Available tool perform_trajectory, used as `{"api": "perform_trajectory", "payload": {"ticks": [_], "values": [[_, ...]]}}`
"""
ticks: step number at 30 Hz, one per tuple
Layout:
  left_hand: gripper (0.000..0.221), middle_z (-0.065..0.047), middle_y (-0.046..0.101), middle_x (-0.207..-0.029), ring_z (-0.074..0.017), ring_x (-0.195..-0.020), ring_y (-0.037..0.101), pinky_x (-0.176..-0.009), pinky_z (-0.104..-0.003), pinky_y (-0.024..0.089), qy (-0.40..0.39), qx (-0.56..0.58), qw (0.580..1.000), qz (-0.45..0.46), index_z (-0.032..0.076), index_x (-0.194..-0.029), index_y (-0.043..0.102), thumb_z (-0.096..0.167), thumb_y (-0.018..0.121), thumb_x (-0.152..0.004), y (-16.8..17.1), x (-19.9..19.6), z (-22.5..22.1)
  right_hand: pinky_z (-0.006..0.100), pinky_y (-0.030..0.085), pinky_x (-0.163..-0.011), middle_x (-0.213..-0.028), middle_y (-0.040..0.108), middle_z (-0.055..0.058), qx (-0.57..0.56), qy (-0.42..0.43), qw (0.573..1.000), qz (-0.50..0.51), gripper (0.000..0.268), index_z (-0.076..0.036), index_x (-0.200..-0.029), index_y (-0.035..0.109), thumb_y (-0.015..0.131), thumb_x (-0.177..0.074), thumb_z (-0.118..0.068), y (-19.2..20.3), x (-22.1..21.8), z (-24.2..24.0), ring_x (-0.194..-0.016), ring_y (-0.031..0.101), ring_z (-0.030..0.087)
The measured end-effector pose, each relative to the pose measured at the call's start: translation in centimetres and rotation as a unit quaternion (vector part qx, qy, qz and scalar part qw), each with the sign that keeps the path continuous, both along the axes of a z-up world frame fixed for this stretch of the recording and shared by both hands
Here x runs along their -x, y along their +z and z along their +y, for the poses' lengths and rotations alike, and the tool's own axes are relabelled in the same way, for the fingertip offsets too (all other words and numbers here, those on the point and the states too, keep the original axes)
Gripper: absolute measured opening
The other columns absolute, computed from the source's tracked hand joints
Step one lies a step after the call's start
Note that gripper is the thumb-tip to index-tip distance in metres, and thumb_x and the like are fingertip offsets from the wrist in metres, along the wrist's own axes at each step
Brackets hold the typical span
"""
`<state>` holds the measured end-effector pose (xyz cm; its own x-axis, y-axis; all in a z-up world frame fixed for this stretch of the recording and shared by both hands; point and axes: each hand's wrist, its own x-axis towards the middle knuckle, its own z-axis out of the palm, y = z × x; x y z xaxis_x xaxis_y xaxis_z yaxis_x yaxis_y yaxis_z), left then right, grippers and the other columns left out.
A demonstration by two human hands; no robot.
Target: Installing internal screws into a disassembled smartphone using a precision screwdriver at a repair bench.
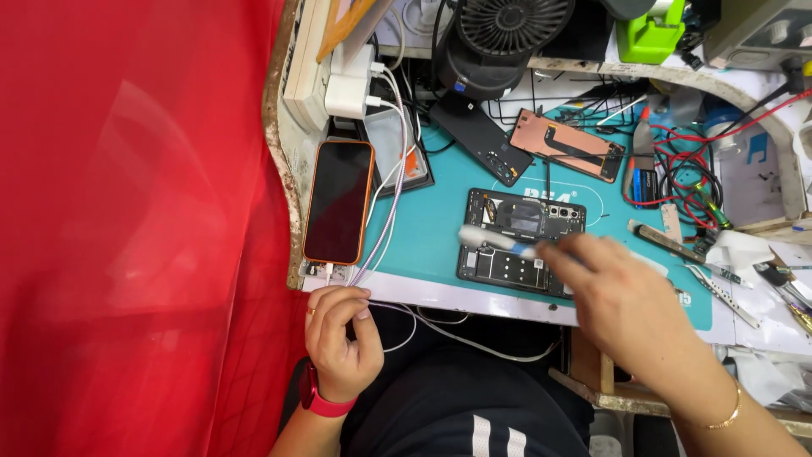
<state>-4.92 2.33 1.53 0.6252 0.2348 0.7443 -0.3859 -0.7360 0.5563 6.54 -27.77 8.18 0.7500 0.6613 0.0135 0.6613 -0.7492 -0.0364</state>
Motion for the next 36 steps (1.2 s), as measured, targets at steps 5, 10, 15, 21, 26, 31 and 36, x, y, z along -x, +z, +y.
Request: {"api": "perform_trajectory", "payload": {"ticks": [5,10,15,21,26,31,36], "values": [[0.009,-0.015,0.068,-0.092,-0.0296,-0.082,0.063,-0.079,-0.038,0.053,0.002,0.004,1.0,0.007,0.002,-0.093,0.057,-0.001,0.05,-0.097,-0.3,0.0,0.0,0.044,0.057,-0.075,-0.12,0.063,0.004,-0.084,0.048,0.98,0.173,0.063,-0.022,-0.137,0.063,0.057,-0.078,-0.001,0.4,1.7,-0.6,-0.099,0.068,0.029],[0.01,-0.014,0.068,-0.093,-0.0294,-0.083,0.062,-0.079,-0.039,0.053,-0.009,0.005,1.0,0.017,0.002,-0.091,0.058,-0.002,0.05,-0.097,-0.2,-0.3,-0.3,0.044,0.063,-0.051,-0.126,0.06,0.001,-0.035,-0.021,0.994,0.101,0.067,-0.027,-0.139,0.058,0.056,-0.078,0.003,-1.2,2.9,-1.4,-0.095,0.07,0.027],[0.01,-0.015,0.068,-0.093,-0.0296,-0.084,0.063,-0.08,-0.04,0.053,-0.022,0.011,1.0,0.016,0.001,-0.091,0.057,-0.004,0.05,-0.096,-0.4,-0.9,-0.5,0.041,0.055,-0.081,-0.125,0.06,0.009,-0.109,-0.013,0.993,0.042,0.065,-0.018,-0.142,0.058,0.057,-0.08,0.001,-2.6,4.4,-2.7,-0.106,0.064,0.032],[0.01,-0.015,0.067,-0.091,-0.0297,-0.083,0.064,-0.079,-0.04,0.054,-0.035,0.012,0.999,0.016,0.001,-0.091,0.056,-0.005,0.05,-0.094,-0.7,-1.5,-1.0,0.035,0.057,-0.085,-0.124,0.065,0.003,-0.194,-0.011,0.974,0.114,0.042,-0.022,-0.135,0.065,0.063,-0.093,-0.02,-2.6,7.4,-4.0,-0.105,0.069,0.025],[0.01,-0.014,0.067,-0.092,-0.0294,-0.082,0.063,-0.079,-0.039,0.053,-0.052,0.011,0.998,0.026,0.001,-0.09,0.058,-0.004,0.05,-0.094,-0.6,-2.0,-1.8,0.034,0.056,-0.087,-0.123,0.062,0.005,-0.174,-0.039,0.979,0.102,0.05,-0.02,-0.137,0.062,0.066,-0.088,-0.027,-4.1,8.5,-5.1,-0.109,0.068,0.022],[0.012,-0.014,0.068,-0.097,-0.0314,-0.087,0.064,-0.084,-0.042,0.051,-0.082,-0.013,0.993,0.081,0.0,-0.095,0.062,0.002,0.05,-0.096,-0.3,-2.8,-2.7,0.037,0.054,-0.092,-0.123,0.064,0.008,-0.221,-0.124,0.966,0.058,0.042,-0.017,-0.135,0.065,0.052,-0.097,-0.003,-4.7,8.7,-6.5,-0.108,0.067,0.025],[0.034,-0.013,0.066,-0.129,-0.0358,-0.118,0.06,-0.099,-0.05,0.047,-0.154,-0.139,0.969,0.136,0.004,-0.126,0.064,0.007,0.059,-0.093,-0.9,-3.7,-4.7,0.038,0.053,-0.09,-0.121,0.061,0.013,-0.235,-0.068,0.969,0.045,0.043,-0.015,-0.138,0.063,0.059,-0.095,-0.009,-3.3,7.6,-4.1,-0.106,0.066,0.029]]}}
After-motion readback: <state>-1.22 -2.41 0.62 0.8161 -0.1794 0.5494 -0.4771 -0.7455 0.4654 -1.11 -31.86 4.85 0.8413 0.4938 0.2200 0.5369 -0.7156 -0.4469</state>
